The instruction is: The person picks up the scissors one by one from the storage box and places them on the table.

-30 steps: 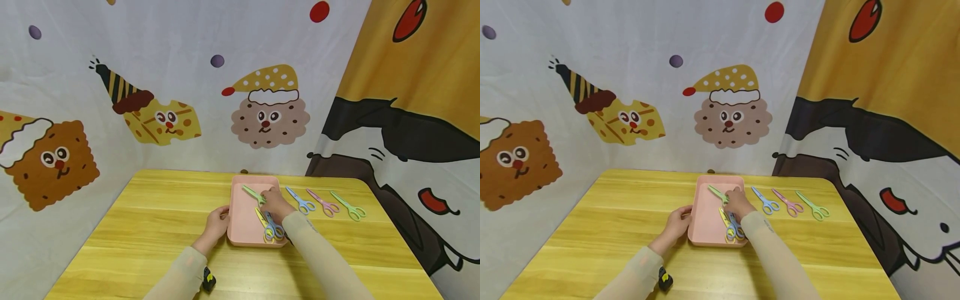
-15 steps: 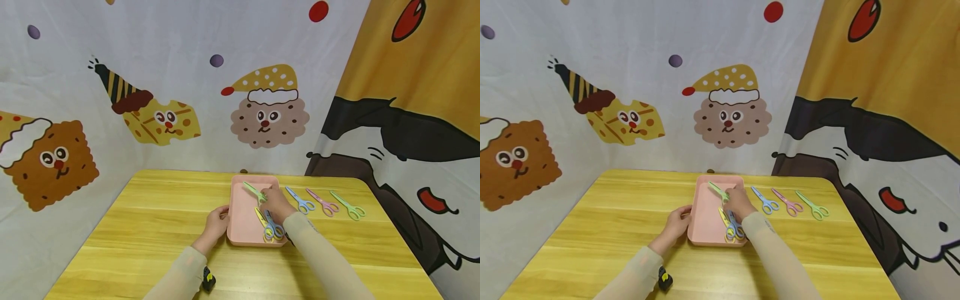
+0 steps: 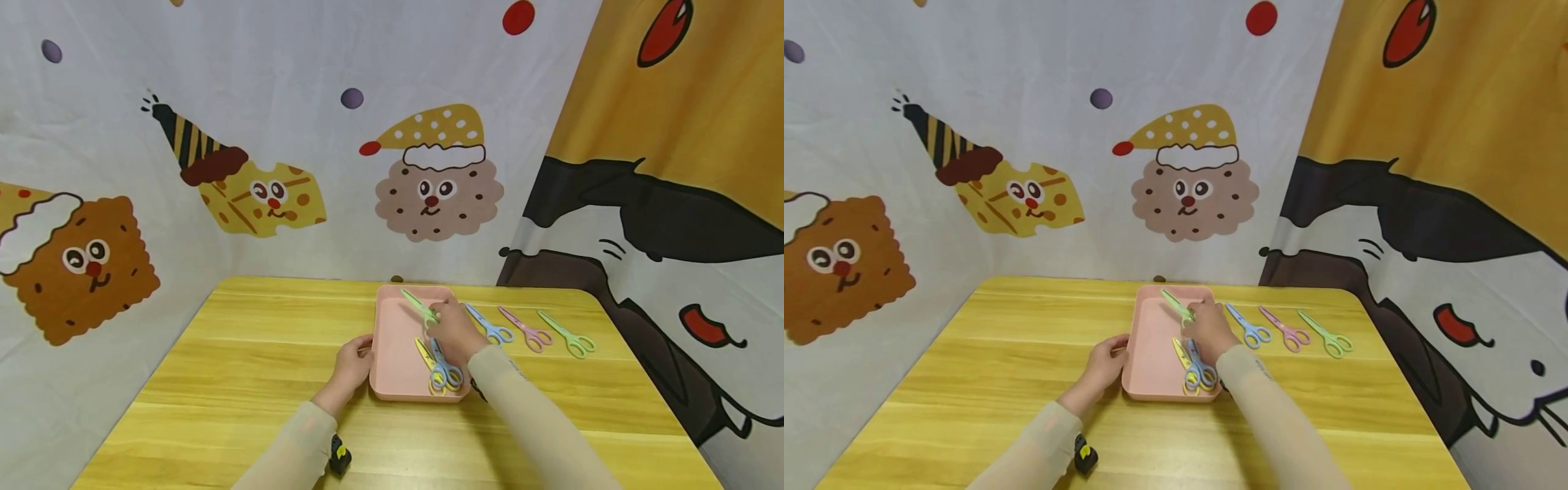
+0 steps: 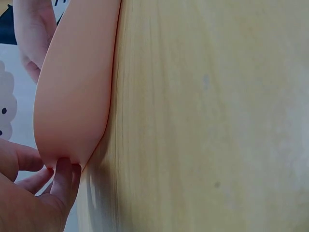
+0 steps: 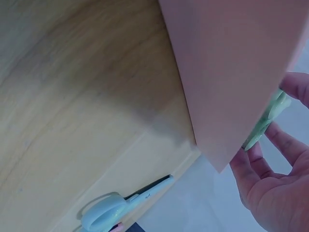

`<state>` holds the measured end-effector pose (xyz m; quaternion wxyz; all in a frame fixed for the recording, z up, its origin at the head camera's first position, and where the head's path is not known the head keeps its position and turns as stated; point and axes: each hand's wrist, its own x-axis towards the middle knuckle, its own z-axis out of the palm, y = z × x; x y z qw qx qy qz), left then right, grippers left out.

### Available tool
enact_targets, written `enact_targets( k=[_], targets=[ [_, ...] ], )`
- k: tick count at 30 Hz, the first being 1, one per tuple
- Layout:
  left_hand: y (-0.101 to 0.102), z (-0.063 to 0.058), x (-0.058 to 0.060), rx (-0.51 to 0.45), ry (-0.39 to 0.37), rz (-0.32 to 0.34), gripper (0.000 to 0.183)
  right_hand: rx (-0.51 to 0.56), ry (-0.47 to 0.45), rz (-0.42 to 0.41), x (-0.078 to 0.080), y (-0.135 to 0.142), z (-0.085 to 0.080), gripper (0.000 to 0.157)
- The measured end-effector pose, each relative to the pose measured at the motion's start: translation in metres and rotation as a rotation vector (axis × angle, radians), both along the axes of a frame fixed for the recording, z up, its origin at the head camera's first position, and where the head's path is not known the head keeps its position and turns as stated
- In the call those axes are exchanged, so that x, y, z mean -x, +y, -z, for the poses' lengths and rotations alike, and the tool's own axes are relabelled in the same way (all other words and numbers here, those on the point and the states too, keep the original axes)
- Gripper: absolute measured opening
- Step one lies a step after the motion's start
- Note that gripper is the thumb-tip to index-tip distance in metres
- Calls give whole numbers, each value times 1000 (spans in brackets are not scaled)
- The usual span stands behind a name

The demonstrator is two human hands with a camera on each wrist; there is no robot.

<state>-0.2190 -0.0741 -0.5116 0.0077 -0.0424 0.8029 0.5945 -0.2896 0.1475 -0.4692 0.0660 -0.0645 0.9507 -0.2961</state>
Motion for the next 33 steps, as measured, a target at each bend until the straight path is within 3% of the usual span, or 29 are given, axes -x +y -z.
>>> enact_targets(
  k=[6,14,33],
  targets=[
    [-1,0,1,-12,1,6,35,-80,70,-14,-2,4,-3,46],
    [-1,-1,0,-5,-3,5,36,-92,78,5,0,8,-5,51],
    [0,0,0,13,-3,2,36,-49,162,-29,-2,26,-13,57]
  ],
)
